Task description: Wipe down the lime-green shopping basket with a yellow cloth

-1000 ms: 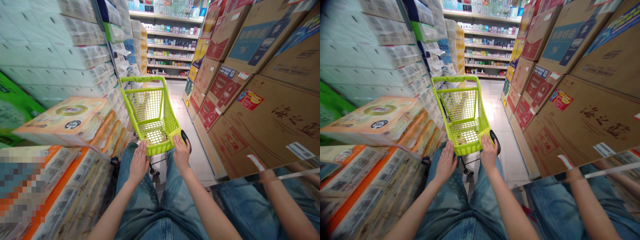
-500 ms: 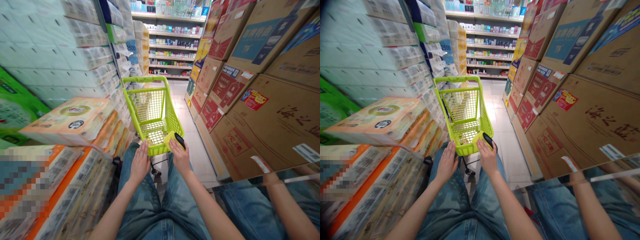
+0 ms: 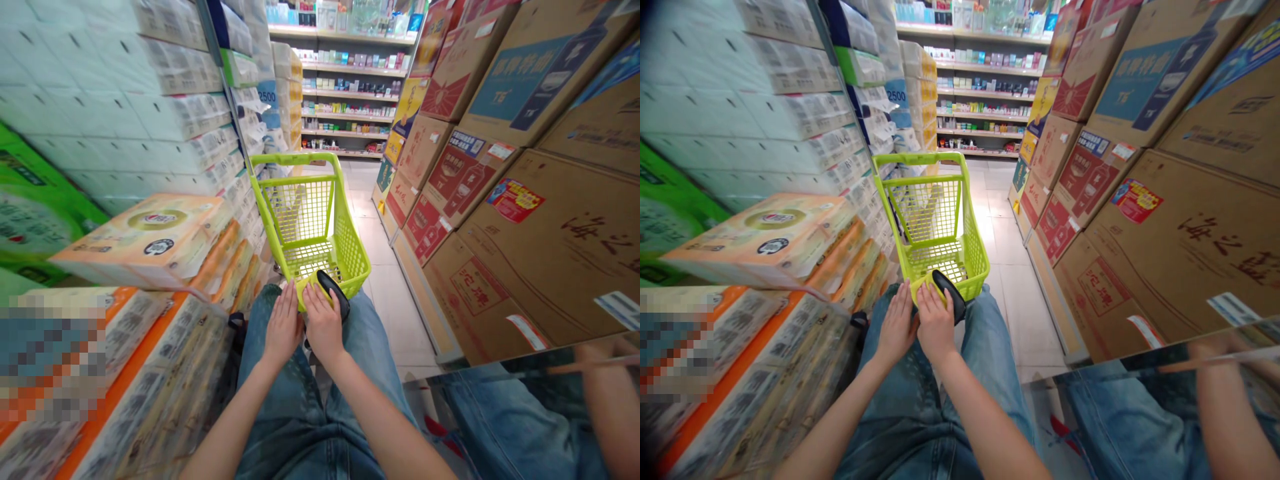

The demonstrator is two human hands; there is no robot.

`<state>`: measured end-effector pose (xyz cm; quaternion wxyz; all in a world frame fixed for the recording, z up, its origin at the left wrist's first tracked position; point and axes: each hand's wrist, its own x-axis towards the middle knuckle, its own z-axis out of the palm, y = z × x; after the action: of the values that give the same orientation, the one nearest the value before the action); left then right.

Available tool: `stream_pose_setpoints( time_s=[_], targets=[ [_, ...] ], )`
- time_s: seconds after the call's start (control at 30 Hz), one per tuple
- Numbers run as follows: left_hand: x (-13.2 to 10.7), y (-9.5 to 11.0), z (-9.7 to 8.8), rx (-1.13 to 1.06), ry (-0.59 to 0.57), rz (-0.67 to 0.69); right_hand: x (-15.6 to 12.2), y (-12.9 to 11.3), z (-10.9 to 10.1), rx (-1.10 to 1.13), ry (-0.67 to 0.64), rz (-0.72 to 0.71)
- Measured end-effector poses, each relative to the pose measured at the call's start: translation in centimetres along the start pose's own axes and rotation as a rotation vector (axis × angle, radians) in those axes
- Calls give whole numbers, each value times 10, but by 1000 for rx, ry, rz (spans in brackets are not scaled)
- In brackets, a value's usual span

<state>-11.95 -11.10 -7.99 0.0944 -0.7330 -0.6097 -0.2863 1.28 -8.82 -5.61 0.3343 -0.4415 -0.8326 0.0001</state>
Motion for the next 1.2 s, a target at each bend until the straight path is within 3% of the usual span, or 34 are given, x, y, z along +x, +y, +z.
stream_pose_setpoints(
  time_s=[0.1,0.2,0.37,0.47,0.57,0.73,0.8,0.87,0.93,1.03,1.2],
  targets=[
    [1,0,-2,12,-6,-3,-2,6,-4,2,-14,-84],
    [2,1,-4,14,-7,6,-8,42,-22,-2,-5,-116],
    [2,2,-2,12,0,3,-5,119,-51,-93,71,63],
    [1,1,0,3,5,8,0,133,-53,-139,102,159],
    [1,1,1,-3,9,4,-3,103,-41,-145,115,189],
    [0,2,1,-10,5,-10,-8,14,-4,-32,44,37],
    [0,2,-1,-13,-6,-14,-5,-5,4,-10,25,-11],
    [1,1,-2,-6,-16,-14,-4,-6,2,4,10,-60],
    [1,0,-3,5,-19,-6,-6,10,-6,17,4,-119],
    [2,0,-2,10,-19,-6,-12,55,-26,0,20,-128],
    [2,2,2,-21,5,-18,-7,134,-50,-97,114,110]
  ],
)
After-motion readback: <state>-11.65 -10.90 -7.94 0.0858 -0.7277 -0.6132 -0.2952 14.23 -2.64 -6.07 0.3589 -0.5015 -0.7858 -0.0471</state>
